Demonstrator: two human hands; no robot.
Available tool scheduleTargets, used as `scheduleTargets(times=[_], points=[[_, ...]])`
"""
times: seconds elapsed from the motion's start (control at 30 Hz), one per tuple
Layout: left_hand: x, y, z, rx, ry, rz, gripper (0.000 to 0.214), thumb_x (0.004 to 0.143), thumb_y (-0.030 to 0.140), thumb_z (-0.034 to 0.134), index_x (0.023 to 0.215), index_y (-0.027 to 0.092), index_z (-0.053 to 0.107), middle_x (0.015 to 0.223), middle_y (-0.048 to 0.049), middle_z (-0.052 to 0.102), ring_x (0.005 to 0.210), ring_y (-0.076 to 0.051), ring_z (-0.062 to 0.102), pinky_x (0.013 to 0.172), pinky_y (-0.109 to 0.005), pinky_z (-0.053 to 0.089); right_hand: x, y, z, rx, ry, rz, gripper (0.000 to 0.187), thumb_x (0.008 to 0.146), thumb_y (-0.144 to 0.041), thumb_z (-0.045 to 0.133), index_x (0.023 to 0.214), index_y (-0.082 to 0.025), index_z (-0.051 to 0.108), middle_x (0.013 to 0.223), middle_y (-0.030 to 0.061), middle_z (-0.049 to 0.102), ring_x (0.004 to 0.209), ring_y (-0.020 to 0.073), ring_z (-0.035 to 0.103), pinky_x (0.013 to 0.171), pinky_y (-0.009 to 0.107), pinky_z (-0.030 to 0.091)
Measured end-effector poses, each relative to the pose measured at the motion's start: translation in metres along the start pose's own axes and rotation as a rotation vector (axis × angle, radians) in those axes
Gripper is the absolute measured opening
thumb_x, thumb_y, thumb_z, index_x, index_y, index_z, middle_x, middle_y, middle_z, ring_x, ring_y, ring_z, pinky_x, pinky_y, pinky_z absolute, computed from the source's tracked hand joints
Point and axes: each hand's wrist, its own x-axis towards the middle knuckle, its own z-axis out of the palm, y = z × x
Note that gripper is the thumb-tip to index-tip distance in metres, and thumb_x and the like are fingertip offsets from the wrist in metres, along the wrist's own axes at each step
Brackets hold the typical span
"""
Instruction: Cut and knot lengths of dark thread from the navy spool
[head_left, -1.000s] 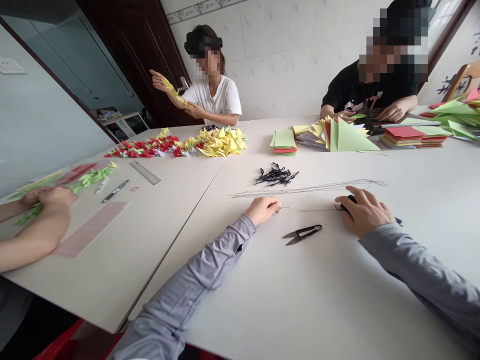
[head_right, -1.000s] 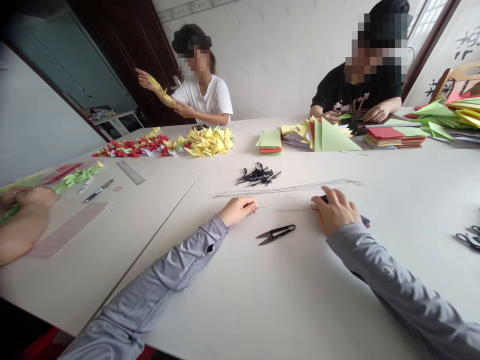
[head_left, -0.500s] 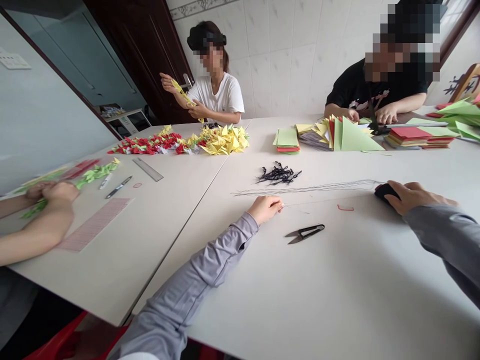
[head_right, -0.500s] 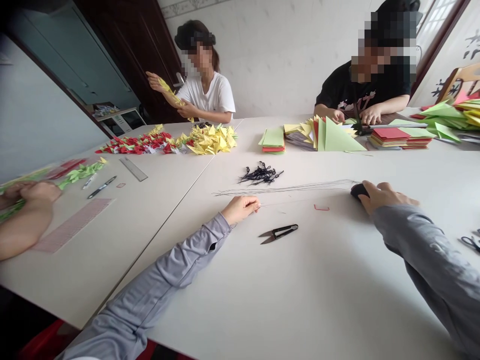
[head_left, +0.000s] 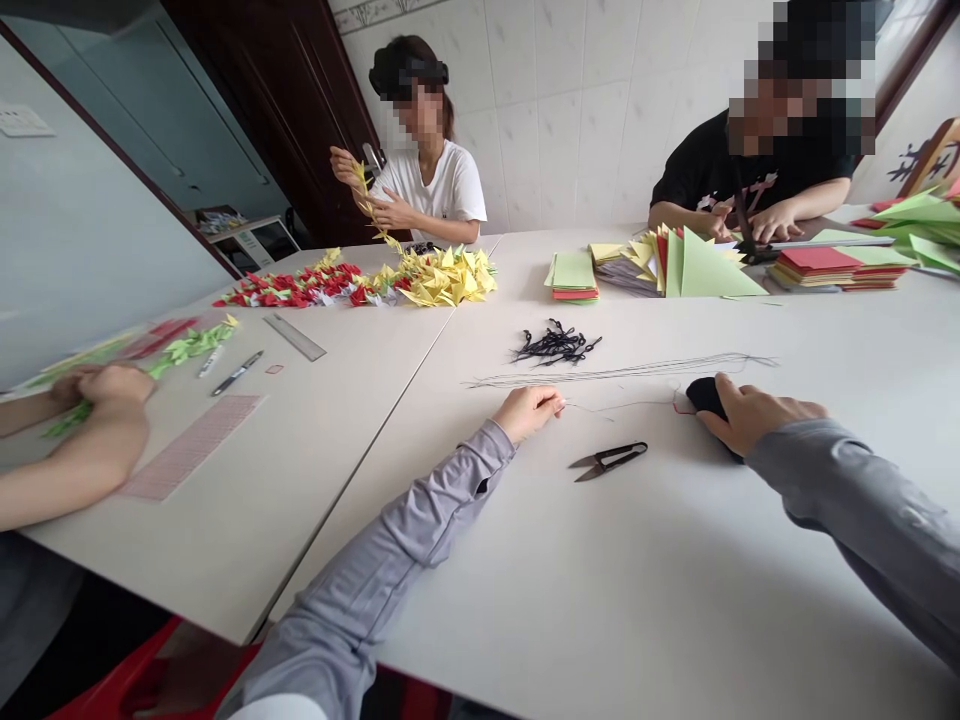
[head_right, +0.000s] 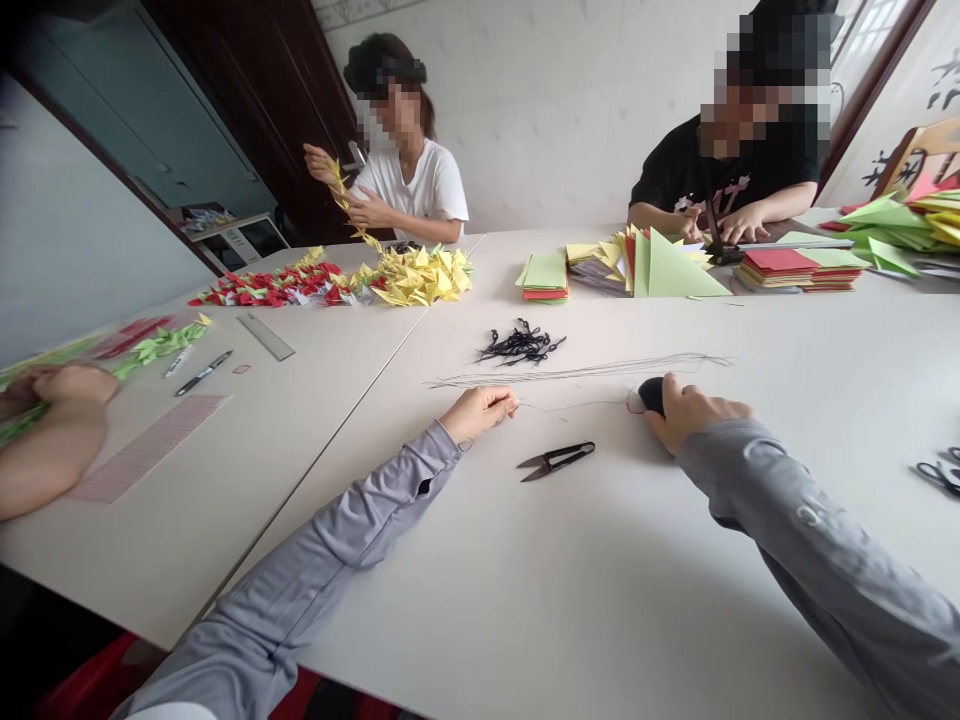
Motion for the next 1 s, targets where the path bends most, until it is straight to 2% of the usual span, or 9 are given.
scheduleTargets(times=[0.1,0.2,0.23,0.3,0.4,0.53,0.63,0.87,1.0], points=[[0.000,0.000,0.001,-0.027,-0.009,-0.013,0.027,0.082,0.035,0.043,0.067,0.016,0.056,0.051,0.0048,0.038,0.049,-0.008,0.033,0.051,-0.022,0.026,0.003,-0.002,0.004,0.047,0.225,-0.126,0.036,0.083,-0.035,0.044,0.110,-0.015,0.057,0.110,0.0183,0.061,0.095,0.0350,0.059,0.067,0.048,0.047],[-0.001,0.005,0.001,-0.040,-0.031,-0.017,0.027,0.082,0.035,0.043,0.067,0.016,0.055,0.052,0.0043,0.038,0.050,-0.009,0.033,0.051,-0.022,0.025,0.005,-0.018,0.009,0.294,0.407,-0.358,0.037,0.086,-0.026,0.038,0.115,-0.014,0.057,0.119,0.0174,0.057,0.101,0.0292,0.058,0.078,0.044,0.049],[-0.001,0.007,0.001,-0.037,-0.035,-0.012,0.027,0.082,0.035,0.044,0.067,0.016,0.055,0.052,0.0042,0.038,0.050,-0.009,0.033,0.051,-0.022,0.025,0.005,-0.027,0.011,0.429,0.373,-0.443,0.039,0.087,-0.026,0.036,0.119,-0.014,0.055,0.119,0.0168,0.058,0.094,0.0250,0.061,0.077,0.040,0.051],[-0.002,0.012,0.001,-0.024,-0.039,0.008,0.028,0.082,0.036,0.044,0.067,0.016,0.056,0.053,0.0041,0.037,0.051,-0.009,0.033,0.051,-0.023,0.025,0.006,-0.049,0.017,0.701,0.161,-0.589,0.044,0.087,-0.027,0.036,0.127,-0.016,0.050,0.116,0.0138,0.061,0.071,0.0158,0.064,0.066,0.031,0.053],[-0.004,0.018,0.000,-0.019,-0.040,0.054,0.029,0.083,0.037,0.043,0.068,0.016,0.056,0.055,0.0039,0.039,0.053,-0.009,0.034,0.053,-0.022,0.027,0.009,-0.078,0.026,0.929,-0.062,-0.626,0.047,0.084,-0.027,0.041,0.129,-0.017,0.049,0.108,0.0105,0.064,0.055,0.0092,0.059,0.052,0.024,0.050],[-0.005,0.019,-0.003,-0.026,-0.035,0.061,0.030,0.083,0.038,0.043,0.069,0.016,0.056,0.055,0.0041,0.039,0.053,-0.009,0.033,0.053,-0.022,0.027,0.016,-0.085,0.032,0.886,0.078,-0.642,0.029,0.081,-0.028,0.046,0.095,-0.017,0.069,0.072,0.0028,0.067,0.058,0.0109,0.058,0.057,0.023,0.047],[-0.004,0.015,-0.004,-0.013,-0.033,0.024,0.030,0.083,0.038,0.043,0.069,0.016,0.057,0.053,0.0042,0.039,0.051,-0.009,0.033,0.051,-0.022,0.026,0.021,-0.072,0.034,0.834,0.216,-0.631,0.027,0.081,-0.028,0.045,0.081,-0.019,0.070,0.075,0.0035,0.067,0.063,0.0126,0.059,0.061,0.024,0.046],[0.000,0.006,-0.003,-0.013,-0.028,-0.009,0.028,0.082,0.036,0.043,0.068,0.015,0.057,0.051,0.0045,0.039,0.049,-0.008,0.034,0.051,-0.021,0.026,0.023,-0.051,0.048,0.714,0.461,-0.629,0.027,0.084,-0.026,0.042,0.077,-0.019,0.067,0.078,0.0058,0.064,0.062,0.0127,0.057,0.061,0.025,0.046],[0.000,0.006,-0.003,0.007,-0.040,-0.013,0.028,0.082,0.035,0.044,0.068,0.015,0.058,0.051,0.0045,0.039,0.049,-0.008,0.033,0.051,-0.021,0.026,0.014,-0.047,0.050,0.668,0.615,-0.632,0.026,0.085,-0.028,0.044,0.097,-0.018,0.066,0.095,0.0093,0.058,0.052,0.0091,0.048,0.056,0.027,0.046]])
